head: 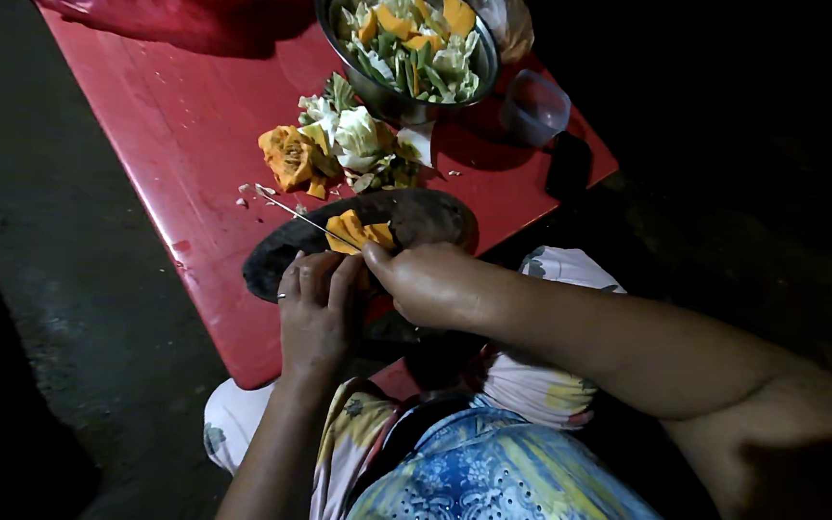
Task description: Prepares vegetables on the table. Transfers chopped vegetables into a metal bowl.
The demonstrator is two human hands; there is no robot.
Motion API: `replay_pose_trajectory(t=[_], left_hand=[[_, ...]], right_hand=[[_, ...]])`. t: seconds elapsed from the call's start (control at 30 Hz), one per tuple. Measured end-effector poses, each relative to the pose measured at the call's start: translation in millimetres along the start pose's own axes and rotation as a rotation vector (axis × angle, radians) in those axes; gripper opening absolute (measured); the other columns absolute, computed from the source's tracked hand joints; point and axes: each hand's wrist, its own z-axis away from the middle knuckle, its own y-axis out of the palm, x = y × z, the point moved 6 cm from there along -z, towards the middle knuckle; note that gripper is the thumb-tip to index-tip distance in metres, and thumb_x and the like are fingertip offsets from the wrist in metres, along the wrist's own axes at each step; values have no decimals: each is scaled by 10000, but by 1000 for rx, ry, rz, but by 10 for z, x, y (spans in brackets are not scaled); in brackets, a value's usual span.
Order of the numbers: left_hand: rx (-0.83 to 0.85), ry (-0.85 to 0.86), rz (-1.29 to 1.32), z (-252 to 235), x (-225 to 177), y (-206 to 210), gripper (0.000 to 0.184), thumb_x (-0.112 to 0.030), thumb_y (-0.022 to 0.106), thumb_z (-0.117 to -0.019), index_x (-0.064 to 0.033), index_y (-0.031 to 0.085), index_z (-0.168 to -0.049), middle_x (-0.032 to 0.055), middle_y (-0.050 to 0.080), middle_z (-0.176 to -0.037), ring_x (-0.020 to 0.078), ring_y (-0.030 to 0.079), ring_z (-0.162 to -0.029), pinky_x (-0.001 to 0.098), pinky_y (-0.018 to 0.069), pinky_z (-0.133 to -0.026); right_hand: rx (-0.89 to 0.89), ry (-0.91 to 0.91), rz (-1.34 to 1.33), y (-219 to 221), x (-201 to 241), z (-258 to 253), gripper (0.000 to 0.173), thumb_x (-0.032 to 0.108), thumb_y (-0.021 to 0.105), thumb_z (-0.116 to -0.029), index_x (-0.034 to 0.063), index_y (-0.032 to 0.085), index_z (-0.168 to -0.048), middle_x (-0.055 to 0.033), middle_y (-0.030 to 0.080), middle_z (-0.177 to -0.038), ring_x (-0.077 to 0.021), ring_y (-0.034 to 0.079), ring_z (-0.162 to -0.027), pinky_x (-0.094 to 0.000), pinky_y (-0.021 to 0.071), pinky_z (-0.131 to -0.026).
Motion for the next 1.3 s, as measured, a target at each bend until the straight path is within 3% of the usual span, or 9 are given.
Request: replay_pose_trajectory(t=[0.13, 0.23, 0.37, 0.5, 0.6, 0.77, 1.0, 1.3], left_hand=[[-27, 12, 19, 12, -25, -10, 307, -152, 635, -972, -22, 609, -1249, 229, 603, -1196, 408, 560, -1223, 543, 376, -1135], [-25, -8, 18, 19, -12, -22, 335, -175, 646, -980, -31, 595, -1278, 223, 601, -1228, 397, 557, -1240, 529, 389, -1134], [-26, -21, 38, 22, 1, -40, 344, -216, 636, -1003, -26, 576, -1283, 218, 597, -1239, 385, 561, -1240, 524, 404, -1119], [-59, -29, 58, 21, 19, -33, 345, -218, 680, -978, -14, 572, -1234, 219, 595, -1261, 392, 552, -1250, 518, 421, -1095], [-58, -25, 39, 16, 7, -32, 339, -228, 686, -975, -12, 577, -1214, 221, 602, -1258, 408, 545, -1256, 514, 422, -1089], [-2, -101, 44, 51, 26, -1, 333, -225, 674, -987, -18, 634, -1245, 241, 563, -1314, 408, 532, -1280, 532, 428, -1091], [-27, -66, 17, 36, 18, 7, 312, -238, 663, -1001, -20, 625, -1220, 222, 593, -1266, 394, 549, -1260, 533, 412, -1109], [4, -51, 15, 24, 18, 17, 278, -151, 650, -971, -15, 643, -1213, 243, 600, -1256, 443, 534, -1264, 581, 394, -1091]], right_hand=[[19, 10, -51, 104, -86, -66, 624, 120, 641, -984, 125, 334, -1527, -128, 690, -878, -366, 708, -861, -561, 565, -733], [26, 4, -100, 106, -154, -55, 547, 150, 547, -1037, 116, 323, -1536, -130, 688, -872, -353, 711, -839, -547, 575, -720], [-15, -10, -162, 19, -261, -23, 368, 235, 486, -1076, 110, 418, -1415, -107, 659, -812, -302, 692, -748, -503, 565, -651], [-57, -11, -130, -114, -268, 175, 353, 259, 486, -1075, 115, 416, -1390, -55, 620, -770, -236, 660, -682, -432, 555, -604], [-74, -15, -106, -110, -261, 287, 319, 262, 500, -1072, 118, 440, -1350, -42, 610, -745, -228, 659, -673, -430, 553, -599], [-47, -9, -87, -48, -225, 316, 334, 273, 494, -1076, 122, 441, -1369, -63, 629, -785, -257, 678, -721, -452, 562, -627], [-23, 18, -39, 11, -137, 302, 362, 225, 492, -1072, 109, 413, -1405, -84, 650, -810, -293, 704, -779, -483, 575, -662], [106, -17, 0, -224, -59, 204, 432, 178, 557, -1035, 128, 408, -1437, -69, 644, -825, -272, 681, -762, -478, 562, -654]])
